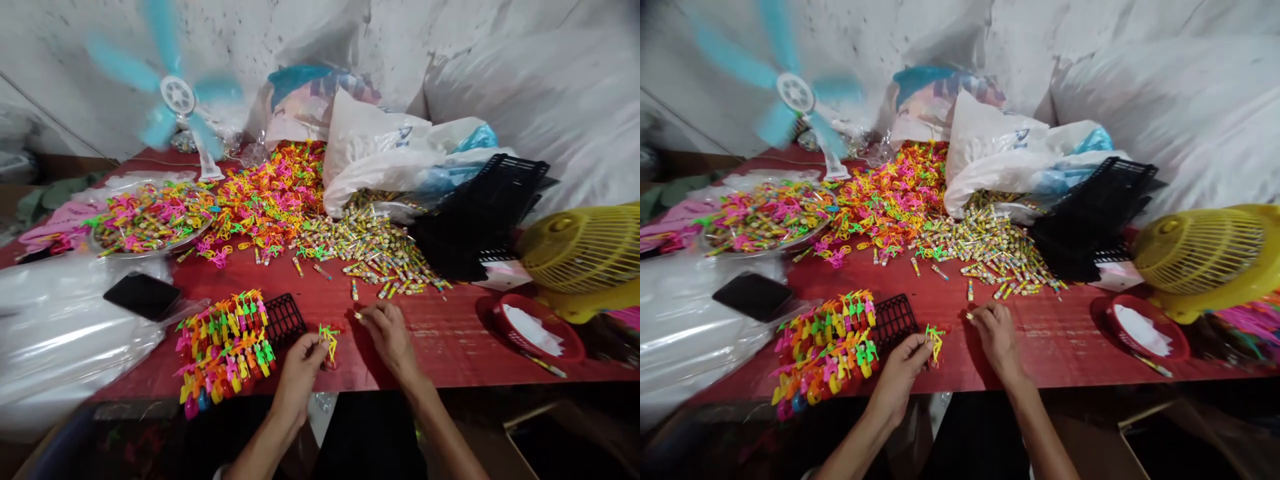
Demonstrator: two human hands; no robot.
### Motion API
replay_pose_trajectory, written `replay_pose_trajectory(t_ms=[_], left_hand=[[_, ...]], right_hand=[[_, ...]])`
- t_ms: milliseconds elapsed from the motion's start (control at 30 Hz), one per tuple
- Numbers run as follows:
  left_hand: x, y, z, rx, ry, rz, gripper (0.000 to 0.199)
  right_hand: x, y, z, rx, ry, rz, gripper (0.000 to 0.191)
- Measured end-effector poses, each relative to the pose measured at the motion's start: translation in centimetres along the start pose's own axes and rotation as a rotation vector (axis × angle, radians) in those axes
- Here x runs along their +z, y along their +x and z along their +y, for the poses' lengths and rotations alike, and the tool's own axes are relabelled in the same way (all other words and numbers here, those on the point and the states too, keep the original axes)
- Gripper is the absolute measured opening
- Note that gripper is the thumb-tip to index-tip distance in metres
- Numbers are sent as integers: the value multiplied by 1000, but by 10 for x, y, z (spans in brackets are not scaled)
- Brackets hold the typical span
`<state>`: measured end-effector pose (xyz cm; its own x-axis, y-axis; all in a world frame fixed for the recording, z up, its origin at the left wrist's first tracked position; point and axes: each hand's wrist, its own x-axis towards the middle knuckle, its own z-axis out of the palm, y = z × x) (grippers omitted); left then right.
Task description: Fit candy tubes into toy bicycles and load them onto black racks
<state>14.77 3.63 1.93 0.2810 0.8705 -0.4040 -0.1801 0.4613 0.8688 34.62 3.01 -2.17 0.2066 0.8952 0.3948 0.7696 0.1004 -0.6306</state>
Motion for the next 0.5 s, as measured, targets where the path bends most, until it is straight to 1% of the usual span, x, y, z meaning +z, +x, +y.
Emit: replay_pose_trajectory(t_ms=[33,100,167,233,367,500], left_hand=[[-2,1,0,8,10,10,26],[-5,1,-1,32,36,32,25],[-6,2,-3,53,69,41,25],[-6,2,-4,61,109,36,25],[-7,4,-5,86,189,32,24],[-9,7,-9,118,257,17,24]], right_hand=[[1,-9,-9,37,72,-17,25],[5,-26,-27,130,235,-96,22],[10,-40,-42,200,340,-166,21],[16,-48,-51,230,393,-170,20],[24,-51,-55,280,468,-155,20],[24,-49,-54,342,524,-139,22]])
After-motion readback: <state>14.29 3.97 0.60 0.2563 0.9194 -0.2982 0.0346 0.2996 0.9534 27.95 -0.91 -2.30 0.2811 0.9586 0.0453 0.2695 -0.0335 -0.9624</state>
